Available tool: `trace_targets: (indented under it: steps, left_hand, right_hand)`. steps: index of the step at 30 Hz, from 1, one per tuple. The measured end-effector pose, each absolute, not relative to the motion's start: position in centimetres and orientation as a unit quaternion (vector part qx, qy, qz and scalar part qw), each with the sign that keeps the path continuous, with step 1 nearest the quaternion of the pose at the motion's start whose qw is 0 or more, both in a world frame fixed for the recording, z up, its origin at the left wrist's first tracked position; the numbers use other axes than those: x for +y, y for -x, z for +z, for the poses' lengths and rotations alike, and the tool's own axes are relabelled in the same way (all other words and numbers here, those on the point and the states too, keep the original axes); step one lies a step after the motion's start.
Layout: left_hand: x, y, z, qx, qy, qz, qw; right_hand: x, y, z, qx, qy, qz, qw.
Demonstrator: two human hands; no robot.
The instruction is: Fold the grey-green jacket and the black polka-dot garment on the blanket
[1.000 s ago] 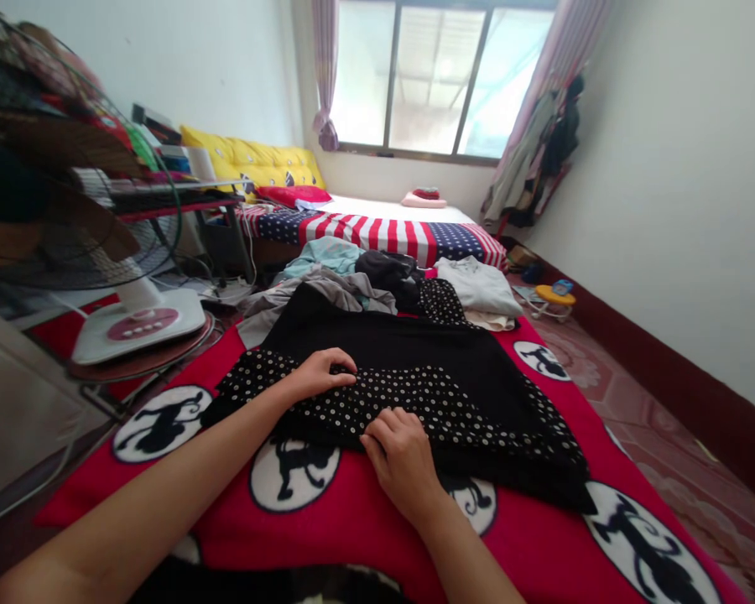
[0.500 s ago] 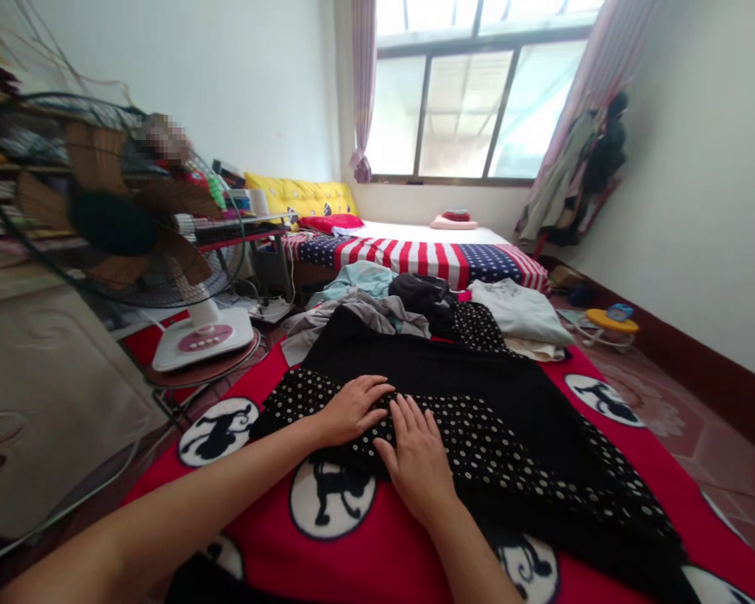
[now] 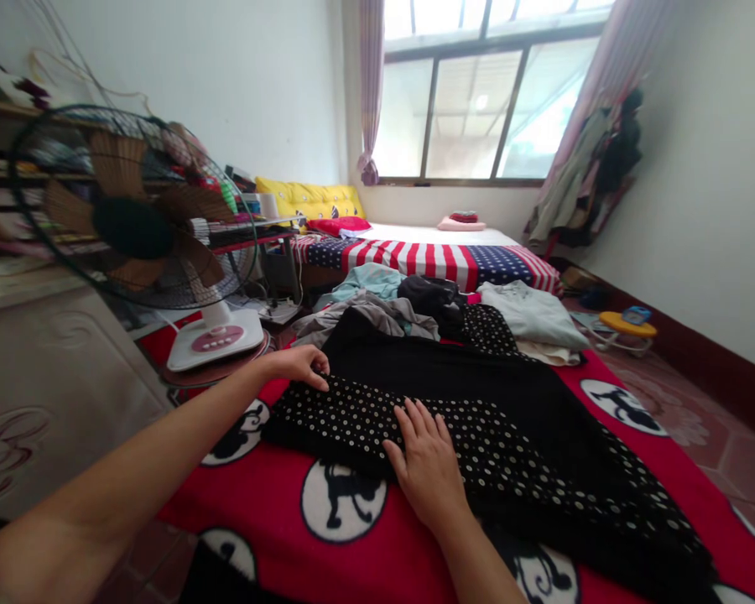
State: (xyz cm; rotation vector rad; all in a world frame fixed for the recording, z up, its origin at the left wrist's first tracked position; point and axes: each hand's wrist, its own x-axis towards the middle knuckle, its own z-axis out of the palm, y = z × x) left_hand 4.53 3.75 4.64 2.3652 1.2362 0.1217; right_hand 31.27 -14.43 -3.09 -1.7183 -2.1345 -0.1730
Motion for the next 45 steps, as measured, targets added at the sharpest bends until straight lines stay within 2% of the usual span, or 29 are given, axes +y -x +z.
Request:
trace_targets:
  steps: [8,13,19,23,25,27,30,36,45]
  left_hand:
    - [2.3,-4.2,3.1,0.453,-0.864,0.129,0.180]
    - [1.4,-4.3,3.5,0.457,-0.870,0.134,0.128]
    - [1.2,-4.0,3.6,0.540,-0.831,0.126,0.049]
    - [-0.6,-7.4,3.8,0.502,-0.847,0.172,-0.026]
    - [-2.2,-10.5,3.3,0.431,-0.879,0.204,0.011]
    - [-4.0,-13.8,2.4,0.339,-0.908,0.224,0.101]
    - [-6.0,-17.3,0.0,0.234,-0.934,0.202,0.181]
    - [-6.1,-18.1,-3.6,0.230,-0.950,0.169,0.126]
    - [-6.8,-17.7,-3.0,0.182,-0.969,0.154,0.070]
  right_hand:
    - [-14.6,-31.2,-2.8,-0.762,0.607,-0.053,0.222]
    - [-14.7,-31.2,-2.7,-0.759,0.609,-0.043,0.225]
    - [-14.7,-31.2,-2.5,-0.758,0.612,-0.029,0.223]
    - [-15.1,-30.9,-2.1,-0.750,0.619,-0.008,0.233]
    - [-15.2,-30.8,-1.9,-0.746,0.622,0.000,0.240]
    - [-15.4,-30.8,-1.8,-0.743,0.624,0.003,0.243]
    - [-15.5,-30.9,-1.5,-0.740,0.628,0.006,0.242]
    - [-16.3,-31.2,-1.1,-0.740,0.635,0.011,0.221]
    - [-20.3,-36.4,-0.4,-0.717,0.667,0.032,0.200]
